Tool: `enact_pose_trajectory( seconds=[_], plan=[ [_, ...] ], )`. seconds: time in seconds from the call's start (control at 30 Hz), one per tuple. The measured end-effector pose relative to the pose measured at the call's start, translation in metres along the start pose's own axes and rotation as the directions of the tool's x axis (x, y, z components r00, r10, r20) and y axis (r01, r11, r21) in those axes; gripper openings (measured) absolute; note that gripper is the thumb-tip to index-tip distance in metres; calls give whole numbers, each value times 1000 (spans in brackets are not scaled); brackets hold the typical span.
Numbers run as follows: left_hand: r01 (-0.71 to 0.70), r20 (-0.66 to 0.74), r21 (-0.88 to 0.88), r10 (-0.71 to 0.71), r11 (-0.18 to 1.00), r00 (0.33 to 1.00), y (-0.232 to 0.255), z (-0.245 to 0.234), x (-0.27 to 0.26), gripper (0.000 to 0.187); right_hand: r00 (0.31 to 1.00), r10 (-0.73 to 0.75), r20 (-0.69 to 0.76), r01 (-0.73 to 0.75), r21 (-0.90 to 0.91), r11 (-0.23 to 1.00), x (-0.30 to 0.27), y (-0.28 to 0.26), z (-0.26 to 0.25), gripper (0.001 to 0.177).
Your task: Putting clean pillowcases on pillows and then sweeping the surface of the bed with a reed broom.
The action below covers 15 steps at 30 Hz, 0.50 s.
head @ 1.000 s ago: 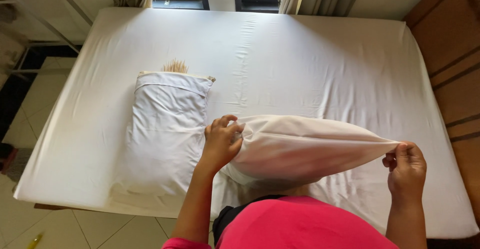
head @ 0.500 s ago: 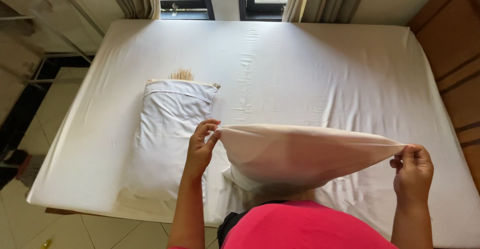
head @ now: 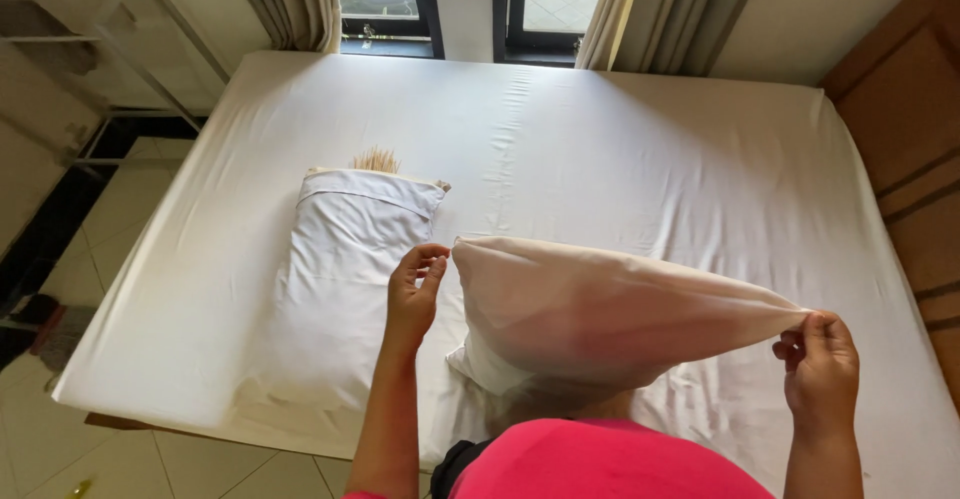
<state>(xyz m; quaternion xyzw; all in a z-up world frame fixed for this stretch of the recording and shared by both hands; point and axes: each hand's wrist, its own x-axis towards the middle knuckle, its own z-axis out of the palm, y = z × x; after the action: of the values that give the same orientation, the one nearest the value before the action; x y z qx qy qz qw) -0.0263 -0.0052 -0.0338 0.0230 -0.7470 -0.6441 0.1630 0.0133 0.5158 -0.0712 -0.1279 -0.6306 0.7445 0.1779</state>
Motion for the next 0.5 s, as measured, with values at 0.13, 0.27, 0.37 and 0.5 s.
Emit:
enact_pose_trajectory(
  seconds=[0.13,0.27,0.37,0.5],
  plan=[
    [6,21,-97,-4,995,1000,15,15,5,15,999,22,-24,-23,-23,999,3,6,-4,19],
    [-86,74,-58,90,995,993,28,21,14,22,1000,17,-23,-17,-20,1000,4,6,-8,18],
    [-148,83,50,144,988,986,33,26,15,18,999,19,-36,-20,-26,999,5,7,-9,18],
    [-321,87,257,309,912,947,42,34,11,13,998,28,-51,-29,-31,999,-2,-1,-2,21]
  ],
)
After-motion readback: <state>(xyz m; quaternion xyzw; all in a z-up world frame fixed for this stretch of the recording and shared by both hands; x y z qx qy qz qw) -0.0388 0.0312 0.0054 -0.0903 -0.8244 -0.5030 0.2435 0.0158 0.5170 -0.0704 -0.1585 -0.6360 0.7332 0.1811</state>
